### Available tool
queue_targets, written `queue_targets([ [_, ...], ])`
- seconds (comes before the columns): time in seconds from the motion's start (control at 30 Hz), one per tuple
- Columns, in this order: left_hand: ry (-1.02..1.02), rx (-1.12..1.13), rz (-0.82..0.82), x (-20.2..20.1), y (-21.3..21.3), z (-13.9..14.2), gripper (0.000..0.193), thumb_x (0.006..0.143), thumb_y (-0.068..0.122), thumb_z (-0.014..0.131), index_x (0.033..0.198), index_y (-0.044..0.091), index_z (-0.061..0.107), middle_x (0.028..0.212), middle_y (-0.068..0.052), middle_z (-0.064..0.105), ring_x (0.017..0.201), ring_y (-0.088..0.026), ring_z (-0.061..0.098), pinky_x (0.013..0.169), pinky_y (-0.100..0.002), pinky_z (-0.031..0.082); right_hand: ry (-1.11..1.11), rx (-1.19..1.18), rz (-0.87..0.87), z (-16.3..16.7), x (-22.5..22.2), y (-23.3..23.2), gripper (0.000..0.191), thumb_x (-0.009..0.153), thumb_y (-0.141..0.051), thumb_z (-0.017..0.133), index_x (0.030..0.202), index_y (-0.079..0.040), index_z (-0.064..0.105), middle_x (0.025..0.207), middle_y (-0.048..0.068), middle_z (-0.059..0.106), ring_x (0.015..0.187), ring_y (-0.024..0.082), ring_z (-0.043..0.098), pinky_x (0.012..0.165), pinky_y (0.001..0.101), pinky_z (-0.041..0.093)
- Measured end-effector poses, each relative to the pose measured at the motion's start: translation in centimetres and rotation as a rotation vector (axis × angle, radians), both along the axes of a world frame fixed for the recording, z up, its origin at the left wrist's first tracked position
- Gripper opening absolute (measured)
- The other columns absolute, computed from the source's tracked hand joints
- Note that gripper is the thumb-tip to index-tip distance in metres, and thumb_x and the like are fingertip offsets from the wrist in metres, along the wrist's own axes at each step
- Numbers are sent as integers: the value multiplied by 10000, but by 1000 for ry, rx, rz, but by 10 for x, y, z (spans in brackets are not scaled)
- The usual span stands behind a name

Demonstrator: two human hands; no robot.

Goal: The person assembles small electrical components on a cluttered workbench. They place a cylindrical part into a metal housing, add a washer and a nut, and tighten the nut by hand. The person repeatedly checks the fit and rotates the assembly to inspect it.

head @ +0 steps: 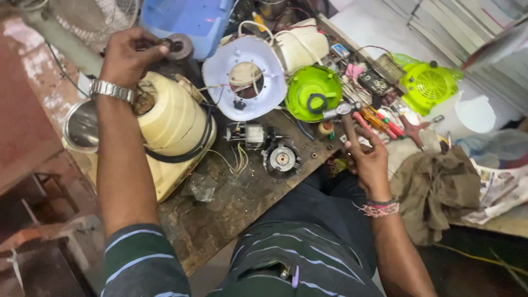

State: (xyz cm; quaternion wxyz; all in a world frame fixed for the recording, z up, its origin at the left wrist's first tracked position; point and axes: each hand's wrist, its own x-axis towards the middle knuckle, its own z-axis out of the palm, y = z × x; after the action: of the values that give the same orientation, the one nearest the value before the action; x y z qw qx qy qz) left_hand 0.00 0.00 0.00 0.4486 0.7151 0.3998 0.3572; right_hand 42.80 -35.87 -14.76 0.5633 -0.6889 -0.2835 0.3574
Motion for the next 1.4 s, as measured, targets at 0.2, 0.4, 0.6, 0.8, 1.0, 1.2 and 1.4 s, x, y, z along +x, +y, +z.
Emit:
queue_targets([
  [0.2, -78, 209, 72, 30, -67, 28, 143, 954, 17, 816, 1076, -2, 743, 973, -75, 760, 823, -101, 719, 724, -236, 591, 324, 127, -172, 20, -10, -4, 505, 899, -78, 722, 1369, -40, 541, 796, 61, 692, 492, 79, 546, 372, 215, 355],
  [0.4, 48, -144, 5, 76, -201, -41, 214, 910, 124, 776, 1084, 0, 772, 951, -62, 786, 832, -93, 692, 763, -251, 549, 73, 63, -160, 20, 40, 20, 511, 911, -96, 752, 1367, -20, 533, 852, 77, 687, 518, 84, 544, 399, 227, 388],
  [0.6, -221, -551, 129, 107, -253, -113, 253, 877, 154, 801, 1054, -26, 787, 756, -11, 642, 581, -39, 461, 495, -216, 312, -43, -290, -25, 28, 75, 20, 402, 1012, -338, 697, 1282, -47, 629, 810, 99, 705, 524, 165, 572, 459, 312, 448],
  [0.8, -297, -603, 122, 119, -262, -149, 239, 895, 145, 783, 1044, -42, 777, 780, 11, 680, 577, -35, 435, 496, -222, 308, -1323, 70, 86, 61, 28, -1, 307, 946, -193, 779, 1223, -73, 722, 1149, 173, 698, 1092, 379, 630, 930, 488, 476],
  [1.0, -366, -579, 1, 141, -266, -157, 227, 905, 131, 769, 1047, -47, 759, 941, -60, 772, 809, -84, 680, 729, -231, 539, -703, 153, 619, 65, -75, 19, 533, 836, -152, 812, 1340, -91, 650, 1016, 137, 647, 918, 306, 647, 785, 403, 526],
  [1.2, -331, -545, -13, 149, -262, -158, 218, 914, 135, 762, 1030, -51, 757, 923, -72, 772, 788, -87, 679, 716, -234, 538, -758, 357, 664, 70, -87, 30, 535, 840, -102, 809, 1343, -59, 631, 1017, 130, 648, 881, 286, 661, 766, 394, 523],
  [1.4, -327, -524, -63, 160, -254, -151, 226, 931, 149, 758, 1018, -59, 758, 890, -72, 768, 763, -86, 675, 692, -238, 533, -708, 243, 701, 69, -75, 33, 488, 849, -122, 818, 1306, -65, 658, 938, 114, 630, 782, 251, 655, 703, 366, 526],
])
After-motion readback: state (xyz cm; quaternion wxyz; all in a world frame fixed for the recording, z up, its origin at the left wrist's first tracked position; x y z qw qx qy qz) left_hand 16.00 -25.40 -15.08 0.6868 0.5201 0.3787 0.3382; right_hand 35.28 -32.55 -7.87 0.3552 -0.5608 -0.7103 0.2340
